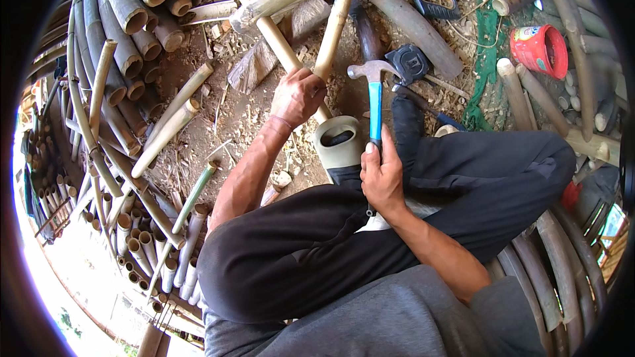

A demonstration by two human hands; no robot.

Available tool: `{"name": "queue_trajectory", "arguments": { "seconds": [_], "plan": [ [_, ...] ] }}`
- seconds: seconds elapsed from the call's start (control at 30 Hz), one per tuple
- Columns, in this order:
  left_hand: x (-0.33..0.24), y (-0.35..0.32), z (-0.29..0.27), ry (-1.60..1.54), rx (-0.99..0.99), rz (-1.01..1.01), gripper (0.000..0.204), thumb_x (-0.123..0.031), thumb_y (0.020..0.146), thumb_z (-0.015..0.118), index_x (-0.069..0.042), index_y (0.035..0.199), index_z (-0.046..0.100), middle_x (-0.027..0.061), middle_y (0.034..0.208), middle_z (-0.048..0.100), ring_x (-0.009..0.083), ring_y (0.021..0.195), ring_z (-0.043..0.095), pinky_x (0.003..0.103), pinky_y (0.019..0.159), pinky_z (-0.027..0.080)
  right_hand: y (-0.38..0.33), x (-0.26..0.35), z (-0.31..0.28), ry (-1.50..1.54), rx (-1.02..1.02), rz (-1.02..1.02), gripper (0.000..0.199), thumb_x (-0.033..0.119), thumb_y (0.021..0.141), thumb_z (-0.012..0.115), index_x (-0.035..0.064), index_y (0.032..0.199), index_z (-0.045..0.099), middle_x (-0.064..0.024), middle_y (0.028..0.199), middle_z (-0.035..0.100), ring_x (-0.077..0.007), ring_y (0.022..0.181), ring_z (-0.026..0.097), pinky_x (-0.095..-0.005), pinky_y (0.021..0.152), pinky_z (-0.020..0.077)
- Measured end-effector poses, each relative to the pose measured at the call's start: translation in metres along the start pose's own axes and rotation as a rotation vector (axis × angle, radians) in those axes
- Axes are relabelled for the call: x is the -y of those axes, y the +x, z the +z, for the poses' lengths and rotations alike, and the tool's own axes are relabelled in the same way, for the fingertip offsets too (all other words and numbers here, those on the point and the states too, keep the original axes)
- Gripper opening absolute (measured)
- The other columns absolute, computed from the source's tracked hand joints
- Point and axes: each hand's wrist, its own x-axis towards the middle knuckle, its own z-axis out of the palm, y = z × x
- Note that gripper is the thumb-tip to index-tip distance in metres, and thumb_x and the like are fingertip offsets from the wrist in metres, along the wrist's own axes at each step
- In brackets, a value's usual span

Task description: The person sits on the ground and uses a hammer to drive bamboo dowels into pre-cut holes in bamboo poles. They assemble a bamboo structure by fitting pieces together and tapping them into place.

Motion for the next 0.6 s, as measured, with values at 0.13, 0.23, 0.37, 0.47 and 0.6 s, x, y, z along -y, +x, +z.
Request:
{"name": "queue_trajectory", "arguments": {
  "seconds": [0.13,0.23,0.37,0.47,0.6],
  "plan": [
    [0.002,0.001,0.0,-0.023,0.006,0.025,0.006,-0.01,0.077,0.074,-0.007,0.077,0.069,0.0055,0.075,0.063,0.0267,0.077,0.062,0.039,0.07,0.051,0.0,-0.001,-0.002,-0.147,0.058,-0.009,0.053,0.014,0.105,0.046,0.0056,0.155,0.029,0.0038,0.073,0.046,-0.0024,0.056,0.041,-0.0201,0.048,0.0377],
    [0.006,-0.003,0.0,-0.012,0.003,0.029,0.006,-0.01,0.078,0.073,-0.008,0.077,0.068,0.0059,0.075,0.063,0.0271,0.077,0.062,0.039,0.071,0.051,0.001,0.008,0.0,-0.045,0.085,0.107,0.051,0.016,0.105,0.048,-0.0003,0.15,0.033,-0.0035,0.081,0.054,-0.0103,0.066,0.051,-0.0267,0.059,0.0442],
    [0.006,-0.003,0.002,-0.036,-0.001,0.04,0.006,-0.01,0.078,0.073,-0.008,0.077,0.068,0.0069,0.075,0.062,0.0277,0.076,0.061,0.04,0.071,0.051,-0.001,-0.002,0.004,-0.072,-0.035,-0.113,0.054,0.017,0.106,0.045,0.0044,0.155,0.025,0.0033,0.071,0.044,-0.0017,0.054,0.039,-0.019,0.045,0.0355],
    [0.008,0.007,-0.005,-0.055,0.073,0.001,0.009,-0.013,0.08,0.074,-0.006,0.081,0.068,0.0072,0.077,0.064,0.0259,0.079,0.063,0.039,0.073,0.053,-0.002,-0.014,0.004,-0.15,0.095,-0.02,0.054,0.018,0.106,0.046,0.0058,0.155,0.027,0.0033,0.072,0.044,-0.0021,0.052,0.038,-0.02,0.043,0.0354],
    [0.013,0.014,-0.023,0.028,0.022,-0.146,0.057,-0.037,0.077,0.083,-0.002,0.116,0.06,0.0134,0.101,0.065,0.0263,0.096,0.064,0.043,0.086,0.054,-0.009,0.036,-0.001,0.188,-0.01,0.196,0.051,0.016,0.106,0.045,-0.0029,0.151,0.031,0.0016,0.077,0.048,-0.0056,0.059,0.046,-0.0238,0.052,0.042]
  ]
}}
